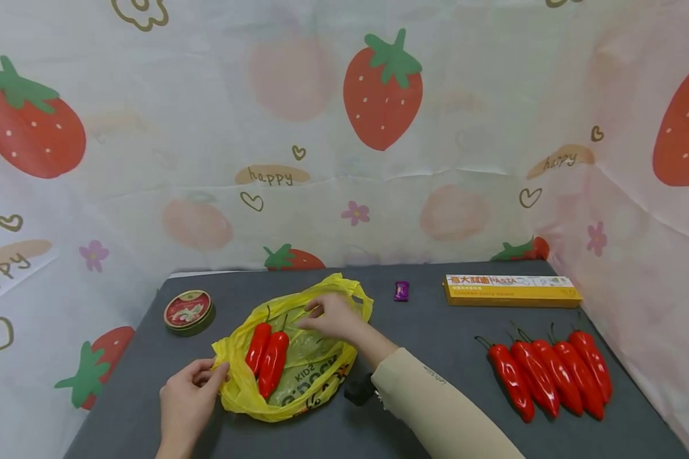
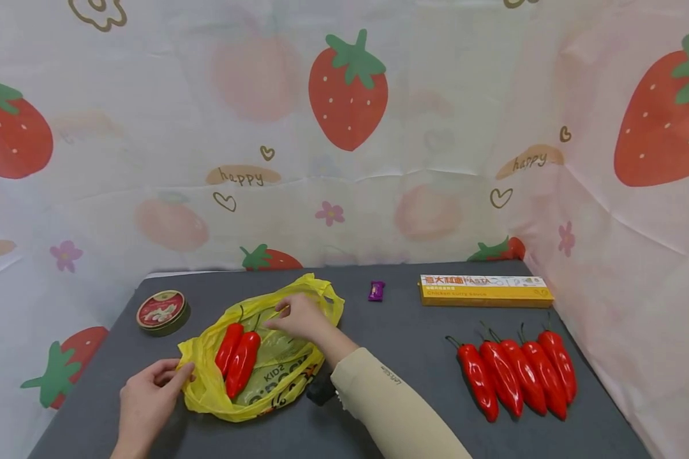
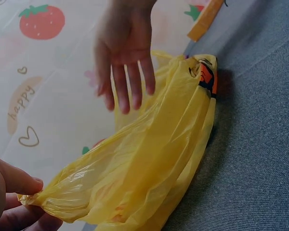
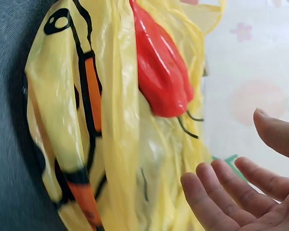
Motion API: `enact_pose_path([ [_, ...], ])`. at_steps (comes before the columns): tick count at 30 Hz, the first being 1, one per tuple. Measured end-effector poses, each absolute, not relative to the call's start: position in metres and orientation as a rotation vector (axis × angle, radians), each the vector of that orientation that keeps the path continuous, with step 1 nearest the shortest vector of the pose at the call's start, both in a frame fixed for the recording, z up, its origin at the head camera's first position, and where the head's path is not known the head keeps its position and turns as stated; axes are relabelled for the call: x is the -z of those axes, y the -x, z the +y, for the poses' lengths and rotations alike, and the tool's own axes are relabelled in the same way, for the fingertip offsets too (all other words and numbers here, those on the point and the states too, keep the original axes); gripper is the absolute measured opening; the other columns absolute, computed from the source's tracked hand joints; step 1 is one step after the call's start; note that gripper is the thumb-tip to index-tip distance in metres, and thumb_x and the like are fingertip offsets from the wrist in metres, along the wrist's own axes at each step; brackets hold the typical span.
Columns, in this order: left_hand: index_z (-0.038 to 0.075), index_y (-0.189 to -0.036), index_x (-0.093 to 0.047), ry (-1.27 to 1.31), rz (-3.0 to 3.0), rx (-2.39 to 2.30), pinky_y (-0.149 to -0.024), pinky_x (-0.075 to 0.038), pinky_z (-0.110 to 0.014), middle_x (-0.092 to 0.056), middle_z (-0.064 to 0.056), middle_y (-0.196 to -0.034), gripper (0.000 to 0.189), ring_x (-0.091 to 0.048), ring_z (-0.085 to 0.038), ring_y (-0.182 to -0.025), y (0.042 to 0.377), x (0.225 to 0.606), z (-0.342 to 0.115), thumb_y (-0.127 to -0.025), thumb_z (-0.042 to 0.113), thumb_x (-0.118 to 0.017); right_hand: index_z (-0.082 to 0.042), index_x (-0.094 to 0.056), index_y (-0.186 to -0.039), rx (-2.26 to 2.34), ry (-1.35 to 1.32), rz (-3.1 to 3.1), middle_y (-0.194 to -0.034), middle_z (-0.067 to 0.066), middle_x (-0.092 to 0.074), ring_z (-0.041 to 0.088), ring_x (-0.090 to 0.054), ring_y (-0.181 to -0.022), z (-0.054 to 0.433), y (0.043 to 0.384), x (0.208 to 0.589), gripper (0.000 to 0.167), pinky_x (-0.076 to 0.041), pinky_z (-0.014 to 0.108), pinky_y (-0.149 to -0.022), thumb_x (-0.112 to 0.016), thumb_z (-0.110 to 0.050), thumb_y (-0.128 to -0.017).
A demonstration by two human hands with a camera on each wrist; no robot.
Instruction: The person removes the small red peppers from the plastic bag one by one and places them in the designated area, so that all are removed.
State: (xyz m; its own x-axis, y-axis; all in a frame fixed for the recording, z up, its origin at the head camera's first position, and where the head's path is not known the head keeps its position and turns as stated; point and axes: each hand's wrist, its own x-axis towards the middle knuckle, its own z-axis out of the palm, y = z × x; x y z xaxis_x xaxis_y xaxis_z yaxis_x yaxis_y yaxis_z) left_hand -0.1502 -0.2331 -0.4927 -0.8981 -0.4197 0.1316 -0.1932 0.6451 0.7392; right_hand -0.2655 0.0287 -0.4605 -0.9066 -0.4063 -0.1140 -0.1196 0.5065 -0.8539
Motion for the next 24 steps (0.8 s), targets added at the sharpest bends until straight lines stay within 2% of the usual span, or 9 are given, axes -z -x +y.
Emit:
enact_pose_path([
  [5,0.003,-0.101,-0.077,-0.496,-2.586,1.106,-0.051,-0.045,-0.024,-0.076,-0.004,-0.077,0.032,-0.062,-0.008,-0.061,0.15,0.493,-0.232,-0.091,0.033,-0.077,-0.001,-0.063,-0.131,1.345,0.311,2.368,-0.12,0.014,-0.067,0.031,-0.071,-0.092,0.016,0.27,0.472,0.054,-0.059,0.044,-0.073,-0.077,-0.034,-0.09],
  [8,0.003,-0.101,-0.076,-0.497,-2.588,1.1,-0.051,-0.045,-0.024,-0.076,-0.004,-0.077,0.031,-0.062,-0.008,-0.061,0.15,0.493,-0.232,-0.091,0.032,-0.077,-0.002,-0.063,-0.131,1.309,0.242,2.366,-0.116,0.01,-0.067,0.029,-0.071,-0.091,0.008,0.272,0.476,0.057,-0.06,0.042,-0.07,-0.079,-0.037,-0.088],
  [10,0.003,-0.101,-0.076,-0.498,-2.587,1.092,-0.051,-0.045,-0.023,-0.076,-0.004,-0.077,0.03,-0.062,-0.008,-0.061,0.149,0.493,-0.232,-0.09,0.031,-0.077,-0.003,-0.068,-0.105,1.297,0.198,2.351,-0.092,0.004,-0.064,0.026,-0.069,-0.082,0.003,0.273,0.479,0.041,-0.06,0.04,-0.068,-0.08,-0.038,-0.087],
  [11,0.003,-0.101,-0.077,-0.501,-2.588,1.088,-0.051,-0.045,-0.024,-0.076,-0.004,-0.077,0.03,-0.062,-0.008,-0.061,0.15,0.492,-0.232,-0.09,0.031,-0.077,-0.005,-0.066,-0.09,1.301,0.176,2.339,-0.081,0.002,-0.06,0.023,-0.067,-0.076,-0.001,0.273,0.48,0.036,-0.059,0.04,-0.067,-0.081,-0.038,-0.086],
  [13,0.003,-0.102,-0.076,-0.507,-2.593,1.084,-0.051,-0.045,-0.024,-0.076,-0.004,-0.077,0.03,-0.062,-0.008,-0.061,0.149,0.491,-0.232,-0.09,0.031,-0.077,-0.013,-0.051,-0.065,1.309,0.135,2.321,-0.061,-0.002,-0.045,0.02,-0.058,-0.06,-0.007,0.272,0.482,0.045,-0.058,0.039,-0.064,-0.082,-0.037,-0.085],
  [15,0.003,-0.102,-0.076,-0.51,-2.592,1.087,-0.051,-0.045,-0.024,-0.076,-0.004,-0.077,0.03,-0.062,-0.008,-0.061,0.15,0.49,-0.231,-0.091,0.031,-0.076,-0.019,-0.03,-0.057,1.308,0.107,2.298,-0.05,-0.003,-0.03,0.017,-0.044,-0.047,-0.014,0.27,0.484,0.062,-0.057,0.038,-0.06,-0.082,-0.036,-0.085],
  [16,0.003,-0.102,-0.076,-0.507,-2.591,1.089,-0.05,-0.045,-0.025,-0.076,-0.004,-0.077,0.03,-0.062,-0.009,-0.061,0.15,0.49,-0.231,-0.091,0.031,-0.076,-0.02,-0.03,-0.054,1.306,0.1,2.3,-0.048,-0.004,-0.031,0.015,-0.039,-0.044,-0.018,0.268,0.485,0.063,-0.056,0.037,-0.058,-0.083,-0.036,-0.085],
  [19,0.003,-0.103,-0.076,-0.495,-2.594,1.09,-0.05,-0.046,-0.025,-0.076,-0.005,-0.078,0.03,-0.063,-0.01,-0.062,0.151,0.489,-0.23,-0.091,0.03,-0.075,-0.02,-0.03,-0.053,1.274,0.089,2.316,-0.049,-0.005,-0.025,0.013,-0.028,-0.041,-0.029,0.262,0.487,0.065,-0.048,0.032,-0.051,-0.084,-0.039,-0.082],
  [24,0.002,-0.104,-0.075,-0.498,-2.603,1.093,-0.05,-0.046,-0.024,-0.076,-0.006,-0.078,0.03,-0.062,-0.011,-0.062,0.151,0.489,-0.229,-0.092,0.029,-0.075,-0.011,-0.048,-0.07,1.164,0.092,2.428,-0.063,0.002,-0.041,0.018,-0.041,-0.052,-0.045,0.249,0.491,0.049,-0.039,0.03,-0.052,-0.088,-0.041,-0.077],
])
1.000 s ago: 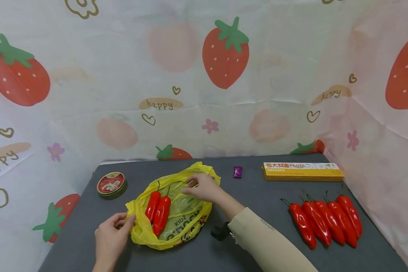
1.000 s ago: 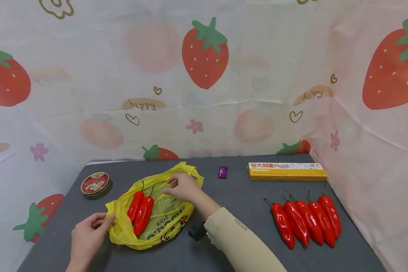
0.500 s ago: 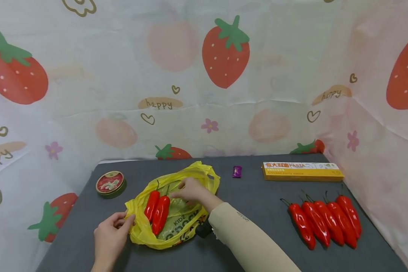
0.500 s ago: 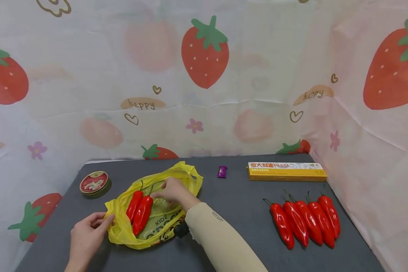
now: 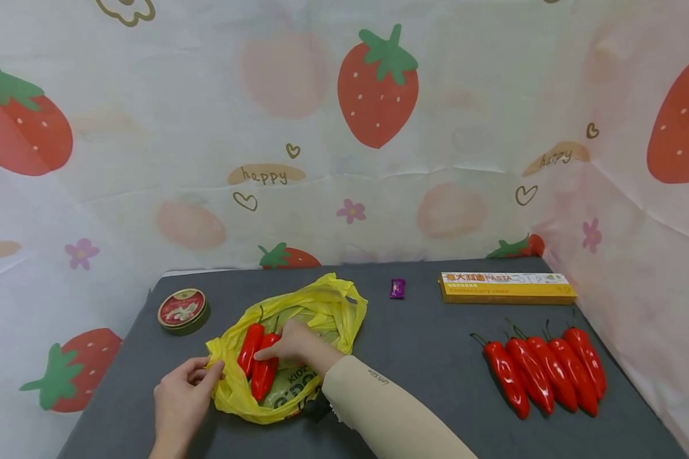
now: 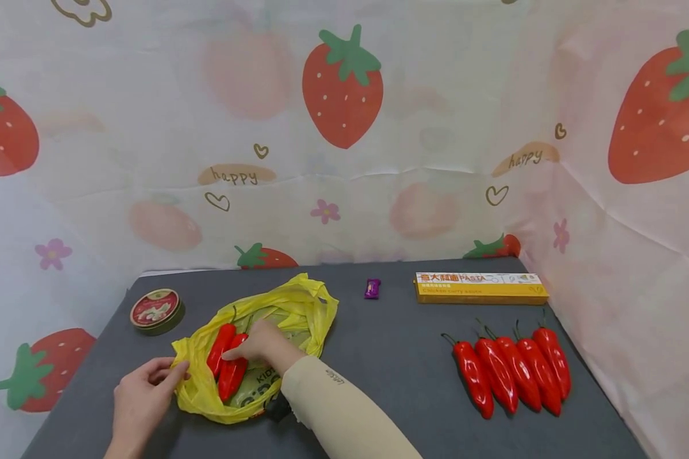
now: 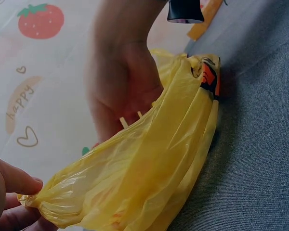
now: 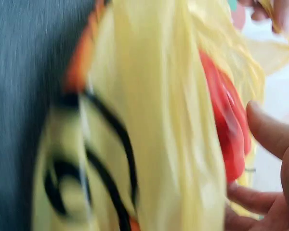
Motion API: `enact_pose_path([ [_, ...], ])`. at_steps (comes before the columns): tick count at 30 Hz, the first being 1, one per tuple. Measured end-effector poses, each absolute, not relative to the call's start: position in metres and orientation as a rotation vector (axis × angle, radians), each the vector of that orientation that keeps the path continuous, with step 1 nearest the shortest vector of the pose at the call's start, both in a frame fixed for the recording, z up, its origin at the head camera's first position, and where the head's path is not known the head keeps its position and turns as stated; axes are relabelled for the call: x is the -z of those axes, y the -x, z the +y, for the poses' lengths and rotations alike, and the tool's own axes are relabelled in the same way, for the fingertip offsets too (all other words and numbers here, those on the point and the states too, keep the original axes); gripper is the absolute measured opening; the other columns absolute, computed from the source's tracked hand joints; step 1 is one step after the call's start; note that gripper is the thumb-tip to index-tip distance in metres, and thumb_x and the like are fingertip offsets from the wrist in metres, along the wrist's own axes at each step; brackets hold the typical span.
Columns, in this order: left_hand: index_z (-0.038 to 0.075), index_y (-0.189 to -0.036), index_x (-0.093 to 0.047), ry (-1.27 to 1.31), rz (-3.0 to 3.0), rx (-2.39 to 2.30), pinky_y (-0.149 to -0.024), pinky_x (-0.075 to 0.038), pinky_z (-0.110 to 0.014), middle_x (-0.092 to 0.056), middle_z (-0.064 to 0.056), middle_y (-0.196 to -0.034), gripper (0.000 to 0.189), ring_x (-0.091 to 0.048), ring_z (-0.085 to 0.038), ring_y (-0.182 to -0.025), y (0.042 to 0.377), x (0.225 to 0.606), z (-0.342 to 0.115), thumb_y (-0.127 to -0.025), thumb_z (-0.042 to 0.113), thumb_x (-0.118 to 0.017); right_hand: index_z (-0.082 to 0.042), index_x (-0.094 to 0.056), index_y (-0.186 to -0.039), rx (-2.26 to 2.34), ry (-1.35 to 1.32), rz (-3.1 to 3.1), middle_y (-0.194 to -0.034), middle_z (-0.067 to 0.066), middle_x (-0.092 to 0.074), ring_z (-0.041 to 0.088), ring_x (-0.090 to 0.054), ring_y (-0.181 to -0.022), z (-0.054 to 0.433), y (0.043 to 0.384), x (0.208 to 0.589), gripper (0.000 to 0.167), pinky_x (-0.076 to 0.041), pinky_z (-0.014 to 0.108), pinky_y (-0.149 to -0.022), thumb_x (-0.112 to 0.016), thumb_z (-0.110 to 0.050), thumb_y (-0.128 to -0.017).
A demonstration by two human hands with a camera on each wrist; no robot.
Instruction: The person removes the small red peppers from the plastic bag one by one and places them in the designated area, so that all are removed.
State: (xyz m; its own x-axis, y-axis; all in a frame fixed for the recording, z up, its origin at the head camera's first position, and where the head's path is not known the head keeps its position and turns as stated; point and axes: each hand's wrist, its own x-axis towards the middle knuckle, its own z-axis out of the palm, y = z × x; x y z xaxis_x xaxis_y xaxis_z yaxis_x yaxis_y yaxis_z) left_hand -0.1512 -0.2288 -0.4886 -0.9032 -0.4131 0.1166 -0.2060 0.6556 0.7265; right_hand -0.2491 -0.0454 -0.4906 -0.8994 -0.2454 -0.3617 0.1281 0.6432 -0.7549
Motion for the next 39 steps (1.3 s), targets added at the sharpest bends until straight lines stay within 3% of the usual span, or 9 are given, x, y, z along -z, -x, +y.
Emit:
enact_pose_path([
  [2,0.002,-0.104,-0.075,-0.5,-2.608,1.097,-0.05,-0.046,-0.024,-0.076,-0.006,-0.079,0.031,-0.062,-0.011,-0.062,0.151,0.489,-0.229,-0.092,0.03,-0.075,-0.009,-0.054,-0.076,1.128,0.086,2.468,-0.067,0.004,-0.049,0.019,-0.045,-0.056,-0.049,0.246,0.492,0.046,-0.037,0.03,-0.052,-0.089,-0.039,-0.076],
  [5,0.002,-0.106,-0.075,-0.496,-2.612,1.104,-0.051,-0.047,-0.024,-0.076,-0.006,-0.079,0.032,-0.063,-0.01,-0.062,0.15,0.489,-0.229,-0.092,0.03,-0.075,-0.009,-0.052,-0.068,1.126,0.072,2.485,-0.061,0.004,-0.046,0.019,-0.043,-0.053,-0.051,0.244,0.492,0.047,-0.036,0.03,-0.051,-0.09,-0.037,-0.075],
  [9,0.001,-0.105,-0.075,-0.483,-2.602,1.102,-0.051,-0.046,-0.024,-0.077,-0.006,-0.079,0.032,-0.063,-0.009,-0.062,0.15,0.49,-0.23,-0.092,0.031,-0.075,-0.013,-0.043,-0.065,1.319,0.031,2.368,-0.064,0.003,-0.048,0.023,-0.055,-0.057,-0.045,0.244,0.49,0.049,-0.052,0.034,-0.055,-0.088,-0.027,-0.078],
  [11,0.002,-0.105,-0.075,-0.479,-2.6,1.098,-0.051,-0.046,-0.024,-0.077,-0.006,-0.079,0.032,-0.063,-0.009,-0.062,0.15,0.49,-0.23,-0.092,0.031,-0.076,-0.011,-0.047,-0.073,1.432,0.022,2.286,-0.071,0.005,-0.054,0.027,-0.064,-0.064,-0.041,0.244,0.488,0.042,-0.058,0.04,-0.061,-0.086,-0.022,-0.081],
  [14,0.002,-0.105,-0.076,-0.476,-2.596,1.101,-0.051,-0.046,-0.024,-0.077,-0.006,-0.079,0.031,-0.063,-0.009,-0.062,0.15,0.489,-0.23,-0.092,0.031,-0.076,-0.005,-0.056,-0.098,1.548,0.041,2.172,-0.088,0.009,-0.063,0.031,-0.07,-0.075,-0.032,0.246,0.488,0.033,-0.06,0.047,-0.068,-0.083,-0.02,-0.085],
  [17,0.003,-0.104,-0.076,-0.491,-2.593,1.106,-0.05,-0.046,-0.025,-0.076,-0.005,-0.078,0.03,-0.063,-0.009,-0.061,0.15,0.489,-0.229,-0.092,0.031,-0.075,-0.003,-0.057,-0.122,1.594,0.087,2.111,-0.1,0.01,-0.065,0.028,-0.072,-0.078,-0.022,0.249,0.49,0.045,-0.06,0.048,-0.07,-0.08,-0.021,-0.088],
  [21,0.003,-0.103,-0.075,-0.501,-2.593,1.106,-0.05,-0.045,-0.025,-0.076,-0.005,-0.077,0.03,-0.062,-0.01,-0.061,0.15,0.489,-0.229,-0.093,0.031,-0.074,-0.006,-0.056,-0.133,1.617,0.128,2.059,-0.108,0.011,-0.064,0.026,-0.071,-0.082,-0.005,0.252,0.489,0.05,-0.06,0.048,-0.073,-0.078,-0.021,-0.09],
  [28,0.002,-0.106,-0.075,-0.509,-2.598,1.122,-0.05,-0.046,-0.025,-0.076,-0.005,-0.079,0.032,-0.063,-0.01,-0.062,0.15,0.491,-0.229,-0.093,0.031,-0.074,-0.006,-0.053,-0.141,1.69,0.155,1.98,-0.11,0.013,-0.067,0.027,-0.071,-0.091,0.018,0.253,0.484,0.056,-0.06,0.05,-0.076,-0.075,-0.022,-0.093],
  [39,0.001,-0.106,-0.075,-0.486,-2.575,1.13,-0.05,-0.047,-0.024,-0.077,-0.007,-0.079,0.032,-0.064,-0.01,-0.063,0.148,0.487,-0.227,-0.092,0.03,-0.076,-0.009,-0.053,-0.144,1.626,0.261,2.12,-0.108,0.013,-0.066,0.023,-0.071,-0.084,0.039,0.234,0.477,0.06,-0.061,0.045,-0.073,-0.075,-0.029,-0.092],
])
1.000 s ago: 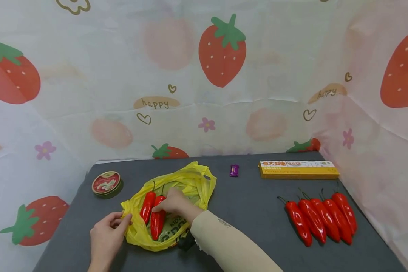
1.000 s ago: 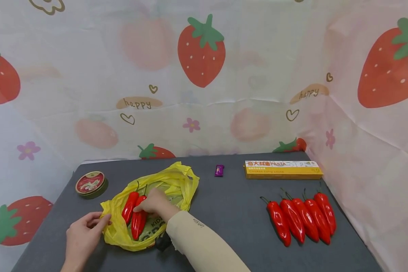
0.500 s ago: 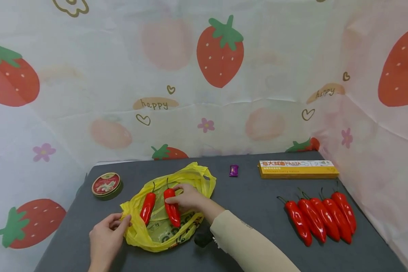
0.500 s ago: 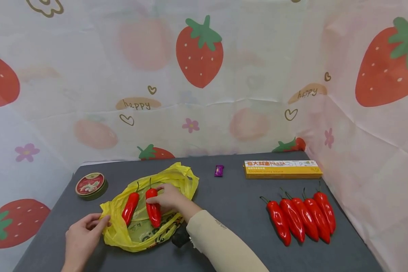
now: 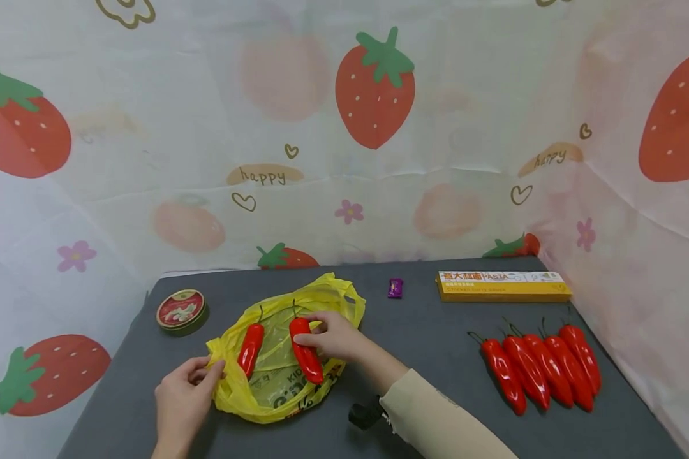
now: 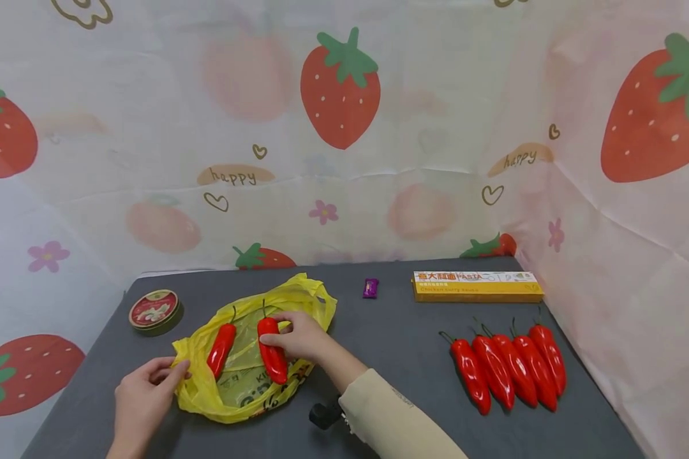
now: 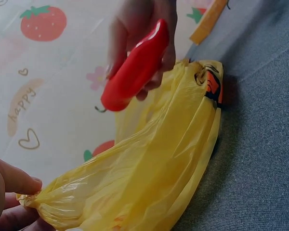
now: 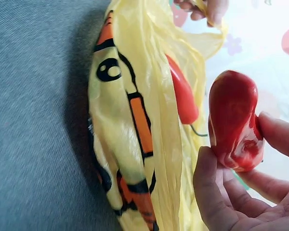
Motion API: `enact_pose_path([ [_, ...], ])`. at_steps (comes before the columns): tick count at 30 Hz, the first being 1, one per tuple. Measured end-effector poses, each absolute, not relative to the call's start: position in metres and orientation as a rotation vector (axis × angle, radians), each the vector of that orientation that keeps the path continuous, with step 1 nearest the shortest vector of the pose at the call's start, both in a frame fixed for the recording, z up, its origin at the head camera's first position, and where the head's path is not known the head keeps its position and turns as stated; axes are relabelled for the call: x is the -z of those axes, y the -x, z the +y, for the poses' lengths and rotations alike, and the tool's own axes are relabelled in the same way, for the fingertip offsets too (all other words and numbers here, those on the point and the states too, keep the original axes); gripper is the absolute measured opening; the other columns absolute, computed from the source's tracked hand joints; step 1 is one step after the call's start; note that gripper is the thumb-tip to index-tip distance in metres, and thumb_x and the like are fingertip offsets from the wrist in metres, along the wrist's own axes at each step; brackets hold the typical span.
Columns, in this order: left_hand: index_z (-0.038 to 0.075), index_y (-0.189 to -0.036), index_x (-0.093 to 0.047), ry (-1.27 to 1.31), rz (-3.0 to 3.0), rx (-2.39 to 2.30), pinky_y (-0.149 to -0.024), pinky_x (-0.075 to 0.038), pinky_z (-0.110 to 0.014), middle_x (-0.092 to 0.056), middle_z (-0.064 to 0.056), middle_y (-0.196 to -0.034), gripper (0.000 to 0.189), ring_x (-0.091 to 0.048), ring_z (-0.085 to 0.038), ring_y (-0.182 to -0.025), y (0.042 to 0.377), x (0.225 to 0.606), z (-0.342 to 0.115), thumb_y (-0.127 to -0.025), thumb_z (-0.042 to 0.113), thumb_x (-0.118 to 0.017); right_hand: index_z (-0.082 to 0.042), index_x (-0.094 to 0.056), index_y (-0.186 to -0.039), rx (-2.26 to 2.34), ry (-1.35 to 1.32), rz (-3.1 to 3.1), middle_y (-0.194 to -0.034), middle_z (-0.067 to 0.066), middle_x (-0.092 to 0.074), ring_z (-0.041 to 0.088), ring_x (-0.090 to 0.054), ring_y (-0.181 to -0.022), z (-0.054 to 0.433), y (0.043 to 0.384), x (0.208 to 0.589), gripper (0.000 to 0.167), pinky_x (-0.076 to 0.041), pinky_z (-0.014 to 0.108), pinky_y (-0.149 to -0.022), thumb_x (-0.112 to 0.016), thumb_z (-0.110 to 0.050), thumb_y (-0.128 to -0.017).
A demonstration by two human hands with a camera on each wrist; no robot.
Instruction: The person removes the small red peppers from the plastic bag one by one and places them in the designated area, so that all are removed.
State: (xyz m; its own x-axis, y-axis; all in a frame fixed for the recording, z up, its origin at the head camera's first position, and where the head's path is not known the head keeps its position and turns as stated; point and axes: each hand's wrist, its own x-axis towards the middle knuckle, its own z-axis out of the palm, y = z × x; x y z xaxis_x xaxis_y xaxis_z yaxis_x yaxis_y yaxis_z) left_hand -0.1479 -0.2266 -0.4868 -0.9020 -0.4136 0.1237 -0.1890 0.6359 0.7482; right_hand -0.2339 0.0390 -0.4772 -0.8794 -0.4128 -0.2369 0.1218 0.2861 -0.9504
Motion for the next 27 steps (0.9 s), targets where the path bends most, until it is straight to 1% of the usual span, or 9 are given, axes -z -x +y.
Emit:
enact_pose_path([
  [5,0.001,-0.105,-0.076,-0.475,-2.575,1.114,-0.05,-0.046,-0.024,-0.077,-0.007,-0.079,0.031,-0.064,-0.009,-0.063,0.148,0.488,-0.227,-0.091,0.03,-0.076,-0.011,-0.053,-0.144,1.587,0.271,2.192,-0.108,0.013,-0.063,0.022,-0.07,-0.083,0.054,0.225,0.474,0.062,-0.061,0.042,-0.072,-0.076,-0.032,-0.091],
  [14,0.003,-0.105,-0.076,-0.496,-2.567,1.12,-0.05,-0.045,-0.025,-0.077,-0.005,-0.079,0.033,-0.061,-0.008,-0.06,0.148,0.49,-0.229,-0.092,0.033,-0.075,-0.012,-0.055,-0.143,1.605,0.279,2.27,-0.109,0.011,-0.066,0.02,-0.069,-0.085,0.085,0.215,0.459,0.061,-0.06,0.046,-0.076,-0.076,-0.035,-0.091],
  [19,0.002,-0.104,-0.075,-0.494,-2.564,1.122,-0.05,-0.046,-0.024,-0.076,-0.006,-0.078,0.031,-0.062,-0.008,-0.06,0.148,0.491,-0.229,-0.092,0.031,-0.076,-0.013,-0.055,-0.143,1.583,0.307,2.337,-0.109,0.011,-0.068,0.019,-0.068,-0.085,0.106,0.213,0.46,0.06,-0.061,0.043,-0.074,-0.076,-0.034,-0.091],
  [21,0.002,-0.104,-0.075,-0.494,-2.567,1.121,-0.05,-0.046,-0.024,-0.076,-0.006,-0.078,0.031,-0.063,-0.009,-0.061,0.149,0.491,-0.229,-0.092,0.03,-0.076,-0.013,-0.055,-0.143,1.567,0.309,2.379,-0.11,0.01,-0.069,0.019,-0.067,-0.086,0.115,0.212,0.459,0.059,-0.061,0.041,-0.072,-0.075,-0.034,-0.091],
  [27,0.002,-0.105,-0.075,-0.519,-2.579,1.136,-0.05,-0.046,-0.025,-0.076,-0.006,-0.078,0.03,-0.062,-0.011,-0.062,0.152,0.491,-0.226,-0.092,0.03,-0.075,-0.013,-0.055,-0.143,1.565,0.275,2.454,-0.115,0.011,-0.069,0.02,-0.067,-0.094,0.144,0.21,0.458,0.057,-0.06,0.043,-0.073,-0.075,-0.03,-0.092],
])
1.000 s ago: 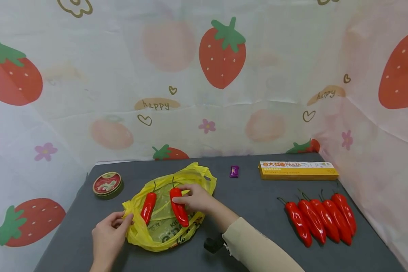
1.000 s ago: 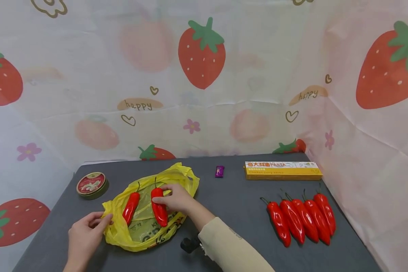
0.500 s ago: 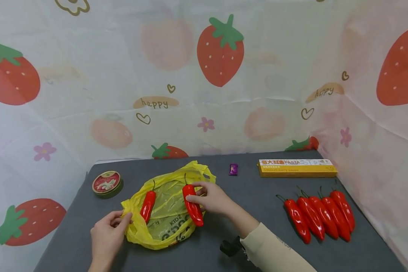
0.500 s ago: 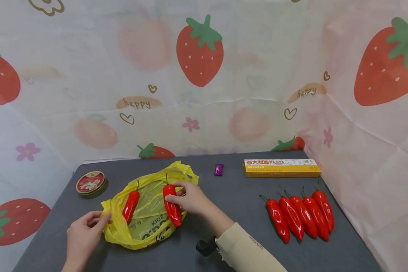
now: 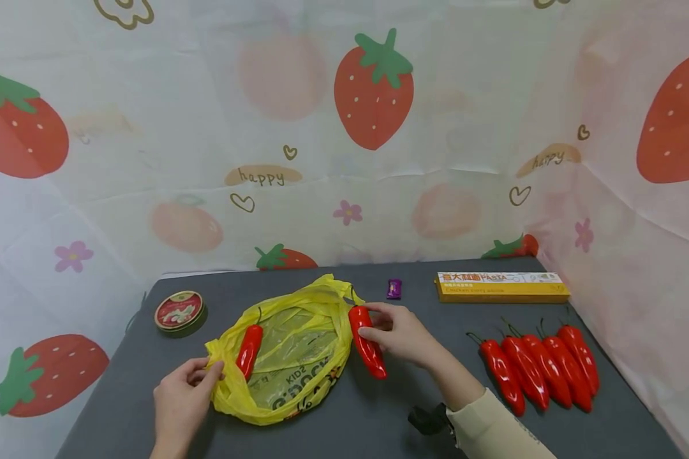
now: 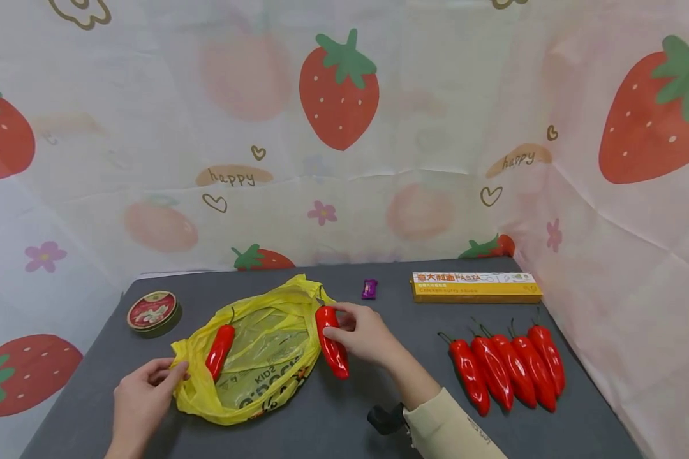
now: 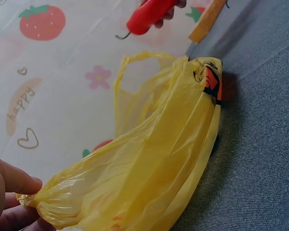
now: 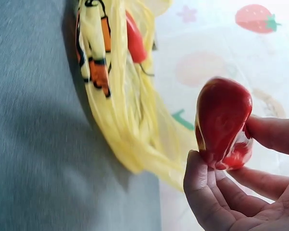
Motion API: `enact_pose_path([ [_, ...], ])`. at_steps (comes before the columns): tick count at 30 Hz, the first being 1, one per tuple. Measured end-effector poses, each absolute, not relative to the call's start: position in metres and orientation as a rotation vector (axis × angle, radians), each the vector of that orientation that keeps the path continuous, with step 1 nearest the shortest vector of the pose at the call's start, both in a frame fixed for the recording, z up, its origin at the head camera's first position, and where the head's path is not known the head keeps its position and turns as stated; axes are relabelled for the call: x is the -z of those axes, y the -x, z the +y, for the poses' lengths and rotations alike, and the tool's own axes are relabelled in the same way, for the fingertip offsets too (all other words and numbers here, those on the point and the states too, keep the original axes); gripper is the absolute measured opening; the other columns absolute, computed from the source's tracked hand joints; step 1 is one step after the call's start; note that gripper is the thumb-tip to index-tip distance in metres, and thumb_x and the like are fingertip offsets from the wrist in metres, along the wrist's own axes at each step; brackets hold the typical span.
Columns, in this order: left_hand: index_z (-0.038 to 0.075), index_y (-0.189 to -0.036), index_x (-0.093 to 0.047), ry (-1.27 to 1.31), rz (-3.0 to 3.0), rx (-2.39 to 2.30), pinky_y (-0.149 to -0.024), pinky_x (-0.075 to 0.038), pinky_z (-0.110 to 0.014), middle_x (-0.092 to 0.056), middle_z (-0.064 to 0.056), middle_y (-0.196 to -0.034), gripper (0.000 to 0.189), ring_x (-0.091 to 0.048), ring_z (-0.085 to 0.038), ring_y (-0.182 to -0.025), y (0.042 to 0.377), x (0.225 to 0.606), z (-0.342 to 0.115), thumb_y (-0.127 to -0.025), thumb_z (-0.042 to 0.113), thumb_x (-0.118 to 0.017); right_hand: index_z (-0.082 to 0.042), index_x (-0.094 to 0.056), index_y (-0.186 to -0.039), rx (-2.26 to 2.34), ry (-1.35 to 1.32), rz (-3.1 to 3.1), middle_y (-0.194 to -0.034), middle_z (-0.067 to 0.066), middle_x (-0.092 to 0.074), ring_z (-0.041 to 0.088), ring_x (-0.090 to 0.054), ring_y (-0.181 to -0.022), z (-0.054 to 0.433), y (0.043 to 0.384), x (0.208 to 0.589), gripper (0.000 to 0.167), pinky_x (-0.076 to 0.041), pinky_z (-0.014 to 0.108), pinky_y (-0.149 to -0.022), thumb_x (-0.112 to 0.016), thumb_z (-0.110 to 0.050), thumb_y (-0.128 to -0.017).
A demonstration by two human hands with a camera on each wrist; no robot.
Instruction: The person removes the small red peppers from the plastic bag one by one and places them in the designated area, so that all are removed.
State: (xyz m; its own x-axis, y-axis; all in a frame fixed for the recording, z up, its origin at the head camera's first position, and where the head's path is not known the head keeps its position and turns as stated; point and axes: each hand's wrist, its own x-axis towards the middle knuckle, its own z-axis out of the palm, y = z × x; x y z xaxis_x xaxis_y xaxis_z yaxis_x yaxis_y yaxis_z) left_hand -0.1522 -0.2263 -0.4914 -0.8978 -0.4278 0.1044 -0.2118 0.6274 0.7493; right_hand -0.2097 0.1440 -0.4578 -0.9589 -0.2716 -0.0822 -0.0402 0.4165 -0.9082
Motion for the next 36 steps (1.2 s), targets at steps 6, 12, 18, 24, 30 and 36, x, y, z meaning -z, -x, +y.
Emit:
enact_pose_path([
  [6,0.003,-0.104,-0.075,-0.534,-2.576,1.134,-0.049,-0.043,-0.026,-0.076,-0.005,-0.078,0.03,-0.06,-0.013,-0.061,0.152,0.491,-0.229,-0.093,0.03,-0.075,-0.012,-0.056,-0.142,1.617,0.163,2.502,-0.115,0.012,-0.07,0.02,-0.067,-0.093,0.171,0.205,0.458,0.056,-0.06,0.04,-0.074,-0.075,-0.028,-0.092],
  [12,0.003,-0.105,-0.075,-0.529,-2.575,1.12,-0.049,-0.044,-0.026,-0.076,-0.005,-0.077,0.032,-0.061,-0.012,-0.061,0.15,0.491,-0.233,-0.092,0.032,-0.075,-0.005,-0.054,-0.141,1.66,0.023,2.508,-0.122,0.016,-0.068,0.021,-0.068,-0.095,0.198,0.201,0.459,0.058,-0.06,0.038,-0.078,-0.075,-0.029,-0.092],
  [18,0.002,-0.106,-0.075,-0.548,-2.578,1.123,-0.05,-0.045,-0.026,-0.076,-0.005,-0.078,0.033,-0.062,-0.012,-0.062,0.149,0.49,-0.236,-0.092,0.032,-0.075,-0.005,-0.052,-0.143,1.621,0.015,2.559,-0.129,0.02,-0.063,0.029,-0.065,-0.108,0.22,0.196,0.459,0.063,-0.06,0.04,-0.08,-0.075,-0.032,-0.091],
  [24,0.003,-0.105,-0.075,-0.563,-2.593,1.119,-0.049,-0.043,-0.027,-0.076,-0.004,-0.077,0.033,-0.06,-0.014,-0.061,0.149,0.491,-0.237,-0.092,0.034,-0.075,-0.006,-0.054,-0.142,1.471,0.009,2.699,-0.131,0.02,-0.063,0.032,-0.064,-0.111,0.241,0.187,0.463,0.064,-0.06,0.04,-0.079,-0.076,-0.037,-0.09],
  [30,0.003,-0.102,-0.075,-0.562,-2.593,1.123,-0.05,-0.043,-0.025,-0.075,-0.003,-0.077,0.033,-0.06,-0.014,-0.063,0.149,0.491,-0.239,-0.093,0.035,-0.074,-0.006,-0.055,-0.14,1.293,0.041,2.845,-0.129,0.021,-0.065,0.034,-0.067,-0.109,0.261,0.174,0.471,0.064,-0.057,0.047,-0.087,-0.076,-0.04,-0.09],
  [36,0.003,-0.101,-0.075,-0.564,-2.593,1.114,-0.052,-0.045,-0.025,-0.075,-0.003,-0.077,0.033,-0.06,-0.014,-0.062,0.149,0.492,-0.239,-0.092,0.035,-0.074,-0.005,-0.055,-0.14,1.161,0.015,2.892,-0.126,0.02,-0.066,0.031,-0.068,-0.105,0.281,0.164,0.48,0.065,-0.057,0.048,-0.086,-0.076,-0.04,-0.089],
])
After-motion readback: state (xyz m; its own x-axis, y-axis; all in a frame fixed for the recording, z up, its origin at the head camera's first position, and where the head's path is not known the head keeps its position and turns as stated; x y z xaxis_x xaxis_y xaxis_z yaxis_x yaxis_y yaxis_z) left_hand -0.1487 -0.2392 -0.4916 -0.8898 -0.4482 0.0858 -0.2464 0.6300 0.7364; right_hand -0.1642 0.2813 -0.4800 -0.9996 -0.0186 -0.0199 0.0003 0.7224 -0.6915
